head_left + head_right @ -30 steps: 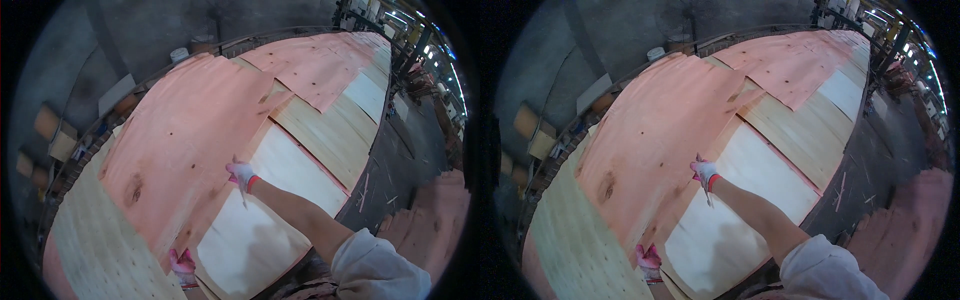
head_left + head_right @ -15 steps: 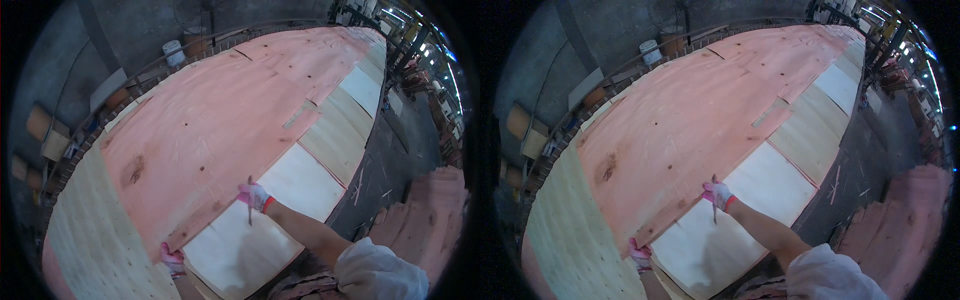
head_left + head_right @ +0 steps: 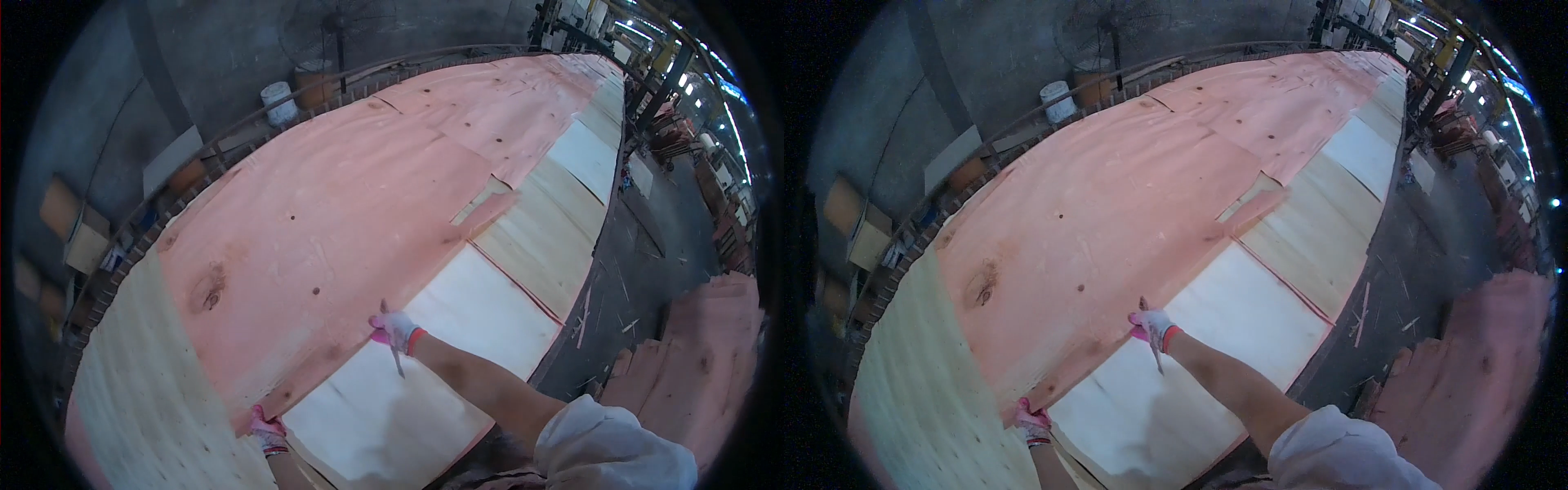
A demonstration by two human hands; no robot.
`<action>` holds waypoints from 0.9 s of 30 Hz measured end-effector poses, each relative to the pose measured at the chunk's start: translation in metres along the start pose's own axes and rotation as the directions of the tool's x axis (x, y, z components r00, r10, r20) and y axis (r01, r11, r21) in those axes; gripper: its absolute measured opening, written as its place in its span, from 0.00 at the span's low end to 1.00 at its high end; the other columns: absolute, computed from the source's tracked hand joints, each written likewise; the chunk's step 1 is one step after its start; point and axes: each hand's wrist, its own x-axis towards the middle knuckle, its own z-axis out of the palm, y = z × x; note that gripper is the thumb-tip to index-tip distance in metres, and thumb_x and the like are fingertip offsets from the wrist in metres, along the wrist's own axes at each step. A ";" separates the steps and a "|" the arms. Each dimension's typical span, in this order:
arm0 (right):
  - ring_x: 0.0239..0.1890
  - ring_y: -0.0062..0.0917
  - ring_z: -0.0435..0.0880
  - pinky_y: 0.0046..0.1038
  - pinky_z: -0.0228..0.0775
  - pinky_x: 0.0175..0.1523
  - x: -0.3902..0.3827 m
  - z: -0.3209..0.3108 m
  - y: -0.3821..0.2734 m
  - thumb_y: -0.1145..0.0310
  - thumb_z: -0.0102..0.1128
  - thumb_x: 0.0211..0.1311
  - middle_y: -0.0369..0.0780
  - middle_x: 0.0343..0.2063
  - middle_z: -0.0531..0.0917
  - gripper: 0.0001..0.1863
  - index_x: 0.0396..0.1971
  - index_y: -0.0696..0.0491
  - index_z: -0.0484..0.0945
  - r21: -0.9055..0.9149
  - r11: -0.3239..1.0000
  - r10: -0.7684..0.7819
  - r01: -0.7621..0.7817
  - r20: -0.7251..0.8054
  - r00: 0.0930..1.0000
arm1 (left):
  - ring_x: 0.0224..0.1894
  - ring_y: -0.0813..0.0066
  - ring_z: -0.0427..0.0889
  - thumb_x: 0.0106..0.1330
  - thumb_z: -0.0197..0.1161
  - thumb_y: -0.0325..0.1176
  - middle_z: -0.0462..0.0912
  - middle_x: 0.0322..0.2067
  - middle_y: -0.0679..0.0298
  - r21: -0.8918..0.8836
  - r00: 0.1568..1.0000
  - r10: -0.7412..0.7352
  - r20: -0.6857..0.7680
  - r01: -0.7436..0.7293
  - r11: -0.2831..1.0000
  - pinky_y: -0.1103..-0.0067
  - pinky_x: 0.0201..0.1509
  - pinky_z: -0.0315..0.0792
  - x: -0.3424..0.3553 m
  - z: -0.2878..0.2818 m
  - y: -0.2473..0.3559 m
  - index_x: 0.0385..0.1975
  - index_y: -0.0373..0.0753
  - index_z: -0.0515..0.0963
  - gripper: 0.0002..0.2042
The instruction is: The person lays wood veneer sheets onto a long conveyor surface by hand, applies adhesive strips across the sheets to join them, and continues positioning additional veneer sheets onto the surface.
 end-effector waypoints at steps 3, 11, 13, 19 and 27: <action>0.42 0.28 0.78 0.33 0.75 0.46 0.013 -0.029 0.017 0.75 0.59 0.57 0.40 0.40 0.75 0.16 0.45 0.54 0.68 0.131 0.965 0.238 -0.229 -0.062 0.969 | 0.43 0.67 0.81 0.64 0.58 0.40 0.81 0.41 0.57 0.057 0.987 0.160 -0.003 -0.159 0.986 0.76 0.46 0.78 0.003 0.006 -0.030 0.45 0.32 0.74 0.17; 0.45 0.34 0.77 0.34 0.70 0.52 0.012 -0.011 0.012 0.66 0.56 0.60 0.41 0.48 0.75 0.24 0.55 0.53 0.63 0.503 0.859 -0.012 -0.091 0.198 0.980 | 0.51 0.64 0.76 0.64 0.59 0.42 0.77 0.48 0.56 -0.116 0.970 0.071 0.232 -0.045 0.992 0.70 0.56 0.72 0.009 -0.021 -0.026 0.52 0.34 0.71 0.21; 0.46 0.32 0.77 0.33 0.70 0.52 0.004 -0.006 0.003 0.65 0.55 0.61 0.41 0.50 0.74 0.24 0.56 0.53 0.63 0.347 0.933 0.093 -0.095 0.023 0.995 | 0.54 0.63 0.74 0.63 0.59 0.42 0.76 0.51 0.56 -0.155 0.951 0.039 0.306 0.009 0.988 0.68 0.58 0.70 -0.002 -0.023 -0.030 0.54 0.35 0.70 0.23; 0.46 0.28 0.77 0.32 0.70 0.53 0.013 -0.029 0.025 0.67 0.56 0.60 0.37 0.48 0.76 0.25 0.57 0.51 0.62 0.367 0.910 0.145 -0.193 0.153 0.977 | 0.58 0.61 0.70 0.59 0.62 0.48 0.71 0.56 0.55 -0.255 0.933 0.153 0.327 -0.069 0.964 0.65 0.64 0.63 -0.021 -0.031 -0.051 0.56 0.33 0.67 0.30; 0.34 0.25 0.81 0.31 0.75 0.43 0.029 -0.034 0.037 0.64 0.59 0.58 0.34 0.32 0.81 0.10 0.38 0.49 0.73 0.328 0.904 0.211 -0.273 0.213 0.954 | 0.59 0.61 0.69 0.60 0.61 0.49 0.71 0.55 0.55 -0.290 0.954 0.186 0.236 -0.113 0.950 0.66 0.64 0.63 -0.014 -0.036 -0.045 0.56 0.32 0.67 0.30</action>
